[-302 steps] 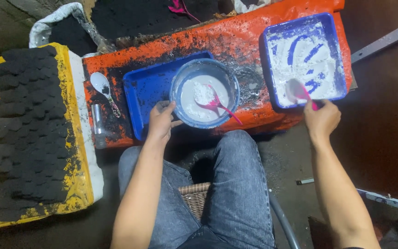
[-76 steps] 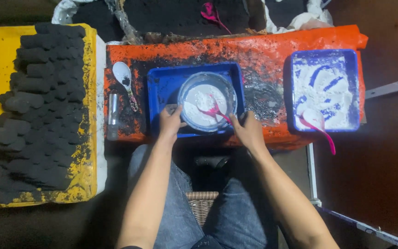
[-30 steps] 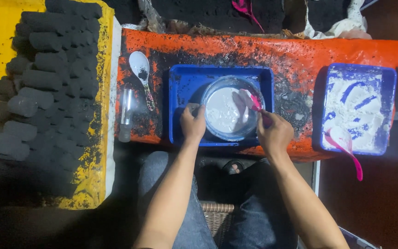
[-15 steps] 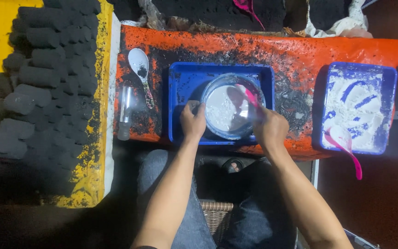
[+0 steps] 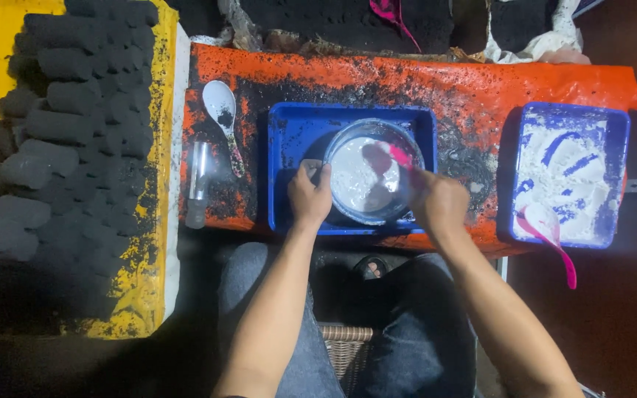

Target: Mixing a white binder powder with water in a bowl using a spoon and a kettle to create a slurry for charcoal briquettes.

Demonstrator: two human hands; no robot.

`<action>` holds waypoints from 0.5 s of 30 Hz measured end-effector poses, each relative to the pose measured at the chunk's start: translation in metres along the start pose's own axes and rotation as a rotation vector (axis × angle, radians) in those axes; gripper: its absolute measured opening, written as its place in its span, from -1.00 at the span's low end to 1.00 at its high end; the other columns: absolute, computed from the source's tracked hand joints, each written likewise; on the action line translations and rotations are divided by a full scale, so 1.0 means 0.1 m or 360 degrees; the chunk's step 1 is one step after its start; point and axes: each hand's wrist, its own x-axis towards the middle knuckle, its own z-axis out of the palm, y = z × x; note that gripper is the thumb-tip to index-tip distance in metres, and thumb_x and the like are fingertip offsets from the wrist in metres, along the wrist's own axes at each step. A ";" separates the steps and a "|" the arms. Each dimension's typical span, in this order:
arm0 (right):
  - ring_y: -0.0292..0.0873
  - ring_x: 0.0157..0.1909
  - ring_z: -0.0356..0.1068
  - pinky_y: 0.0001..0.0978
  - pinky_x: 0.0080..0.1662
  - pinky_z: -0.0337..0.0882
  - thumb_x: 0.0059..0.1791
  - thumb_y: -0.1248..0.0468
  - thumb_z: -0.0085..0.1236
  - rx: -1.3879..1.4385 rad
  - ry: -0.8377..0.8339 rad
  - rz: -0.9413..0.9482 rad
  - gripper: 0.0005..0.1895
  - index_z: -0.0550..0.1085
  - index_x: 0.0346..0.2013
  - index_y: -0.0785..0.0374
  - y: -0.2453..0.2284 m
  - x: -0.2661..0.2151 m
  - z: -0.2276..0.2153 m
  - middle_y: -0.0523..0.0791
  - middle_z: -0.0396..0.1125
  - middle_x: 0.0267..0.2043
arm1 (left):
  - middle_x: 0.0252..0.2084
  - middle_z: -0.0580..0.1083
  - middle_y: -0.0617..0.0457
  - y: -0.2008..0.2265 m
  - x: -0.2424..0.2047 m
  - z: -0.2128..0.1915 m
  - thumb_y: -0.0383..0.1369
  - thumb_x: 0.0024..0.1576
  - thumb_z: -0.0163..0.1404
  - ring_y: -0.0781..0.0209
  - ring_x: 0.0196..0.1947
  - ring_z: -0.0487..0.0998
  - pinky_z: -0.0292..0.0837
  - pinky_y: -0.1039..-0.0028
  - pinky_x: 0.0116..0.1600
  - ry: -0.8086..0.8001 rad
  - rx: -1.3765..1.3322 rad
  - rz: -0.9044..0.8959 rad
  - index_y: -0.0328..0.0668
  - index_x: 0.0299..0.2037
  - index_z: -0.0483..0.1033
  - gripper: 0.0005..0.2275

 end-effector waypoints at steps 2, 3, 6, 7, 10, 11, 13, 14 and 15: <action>0.19 -0.46 0.50 0.09 -0.39 0.48 -0.12 0.15 0.24 0.0065 0.0053 -0.0113 -0.69 0.67 -0.09 -0.04 0.01 -0.12 0.31 0.02 0.45 -0.52 | -0.16 0.62 -0.27 0.06 -0.01 -0.04 -0.13 0.21 0.03 -0.21 -0.03 0.65 0.56 0.07 0.05 0.0014 0.0017 0.0065 -0.27 -0.11 0.58 -0.68; 0.19 -0.46 0.50 0.09 -0.39 0.48 -0.12 0.15 0.24 0.0062 0.0049 -0.0112 -0.69 0.67 -0.09 -0.04 -0.09 -0.14 0.15 0.02 0.45 -0.52 | -0.16 0.62 -0.27 0.05 -0.02 -0.06 -0.13 0.21 0.03 -0.21 -0.03 0.65 0.56 0.07 0.05 0.0011 0.0016 0.0062 -0.27 -0.11 0.58 -0.68; -0.18 -0.67 0.39 -0.29 -0.66 0.32 0.12 0.16 0.15 0.0230 -0.0003 -0.0194 -0.78 0.70 -0.07 0.09 -0.30 -0.10 -0.28 -0.19 0.50 -0.55 | -0.02 0.62 -0.12 0.05 0.01 -0.08 -0.17 0.19 0.00 -0.08 0.14 0.60 0.51 0.17 0.18 -0.0180 -0.0188 -0.0099 -0.19 -0.09 0.53 -0.73; -0.25 -0.72 0.35 -0.42 -0.68 0.20 0.17 0.16 0.08 0.0140 -0.0131 -0.0026 -0.77 0.69 -0.07 0.03 -0.31 -0.07 -0.39 -0.22 0.52 -0.57 | -0.07 0.64 -0.09 0.05 0.00 -0.06 -0.18 0.18 0.01 -0.07 0.11 0.61 0.50 0.17 0.18 -0.0142 -0.0179 -0.0046 -0.18 -0.14 0.54 -0.76; -0.26 -0.74 0.26 -0.43 -0.67 0.08 0.21 0.14 0.04 0.0048 -0.0172 0.0160 -0.77 0.60 -0.27 0.00 -0.20 -0.06 -0.44 -0.24 0.41 -0.65 | -0.12 0.65 -0.06 0.00 0.00 -0.05 -0.19 0.17 0.02 -0.06 0.08 0.63 0.50 0.16 0.18 -0.0088 -0.0182 0.0041 -0.16 -0.19 0.56 -0.78; -0.19 -0.71 0.21 -0.30 -0.63 0.09 0.21 0.12 0.08 0.0041 -0.0082 0.0179 -0.64 0.51 -0.47 0.03 -0.13 -0.07 -0.42 -0.24 0.28 -0.72 | -0.11 0.65 -0.06 -0.01 0.00 -0.04 -0.18 0.18 0.02 -0.06 0.07 0.64 0.52 0.16 0.17 -0.0074 -0.0201 0.0079 -0.16 -0.18 0.56 -0.77; -0.13 -0.71 0.26 -0.26 -0.63 0.13 0.22 0.09 0.02 0.0039 -0.0110 0.0224 -0.66 0.57 -0.40 0.02 -0.14 -0.02 -0.30 -0.19 0.30 -0.73 | -0.09 0.64 -0.07 0.03 0.00 -0.04 -0.16 0.19 0.01 -0.06 0.08 0.63 0.54 0.17 0.15 -0.0102 -0.0188 0.0054 -0.16 -0.16 0.55 -0.76; -0.06 -0.72 0.31 -0.22 -0.63 0.17 0.22 0.06 -0.04 0.0039 -0.0148 0.0271 -0.64 0.63 -0.32 0.01 -0.14 -0.02 -0.25 -0.15 0.33 -0.74 | -0.06 0.64 -0.07 0.04 -0.02 -0.05 -0.14 0.19 0.00 -0.07 0.10 0.63 0.57 0.18 0.12 -0.0133 -0.0172 0.0020 -0.15 -0.13 0.54 -0.74; -0.06 -0.72 0.31 -0.22 -0.63 0.17 0.22 0.06 -0.04 0.0039 -0.0150 0.0273 -0.64 0.63 -0.32 0.01 -0.16 -0.02 -0.18 -0.15 0.33 -0.74 | -0.06 0.64 -0.07 0.04 -0.01 -0.05 -0.14 0.19 0.00 -0.07 0.10 0.63 0.57 0.18 0.12 -0.0136 -0.0171 0.0019 -0.15 -0.13 0.54 -0.74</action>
